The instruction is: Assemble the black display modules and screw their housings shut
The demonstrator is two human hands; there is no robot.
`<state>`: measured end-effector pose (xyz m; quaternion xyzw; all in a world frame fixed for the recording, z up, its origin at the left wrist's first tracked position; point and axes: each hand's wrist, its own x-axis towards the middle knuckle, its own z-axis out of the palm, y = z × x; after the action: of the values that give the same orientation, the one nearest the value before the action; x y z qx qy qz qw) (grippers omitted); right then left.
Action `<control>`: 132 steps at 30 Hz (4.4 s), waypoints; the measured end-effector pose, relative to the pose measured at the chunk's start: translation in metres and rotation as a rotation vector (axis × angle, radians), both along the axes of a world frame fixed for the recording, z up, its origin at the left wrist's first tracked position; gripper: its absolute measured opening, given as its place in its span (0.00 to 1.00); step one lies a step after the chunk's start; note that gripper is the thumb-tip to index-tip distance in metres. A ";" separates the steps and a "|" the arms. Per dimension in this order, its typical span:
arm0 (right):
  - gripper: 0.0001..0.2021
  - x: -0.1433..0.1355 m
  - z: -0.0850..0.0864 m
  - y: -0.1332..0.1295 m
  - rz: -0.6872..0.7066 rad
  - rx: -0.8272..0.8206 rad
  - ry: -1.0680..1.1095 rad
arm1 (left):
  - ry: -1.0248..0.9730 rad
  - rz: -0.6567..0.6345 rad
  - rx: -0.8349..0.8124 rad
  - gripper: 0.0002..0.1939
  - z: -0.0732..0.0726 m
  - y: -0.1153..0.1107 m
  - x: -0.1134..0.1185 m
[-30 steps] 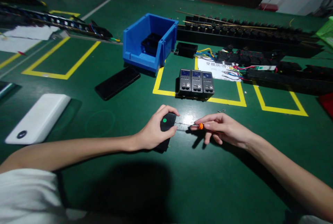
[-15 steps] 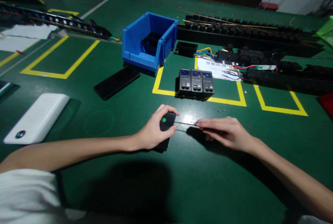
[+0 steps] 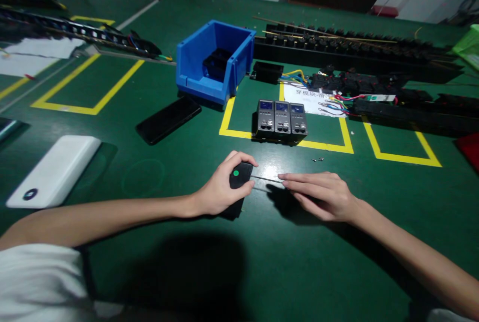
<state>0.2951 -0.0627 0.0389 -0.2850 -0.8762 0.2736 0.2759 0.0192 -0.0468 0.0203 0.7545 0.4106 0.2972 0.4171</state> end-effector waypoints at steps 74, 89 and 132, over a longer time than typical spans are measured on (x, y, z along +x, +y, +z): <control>0.05 -0.006 -0.018 0.003 -0.117 0.722 -0.305 | -0.006 -0.023 -0.010 0.14 -0.001 0.000 0.000; 0.11 -0.014 -0.010 0.009 -0.608 -0.685 0.515 | -0.019 0.042 0.012 0.14 -0.003 -0.001 0.000; 0.08 -0.004 -0.027 0.005 -0.540 -0.247 0.193 | -0.007 0.076 0.022 0.15 -0.004 0.002 -0.001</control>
<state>0.2914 -0.0580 0.0124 -0.5116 -0.6987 0.3206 0.3837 0.0184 -0.0450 0.0164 0.7419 0.4341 0.3198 0.3986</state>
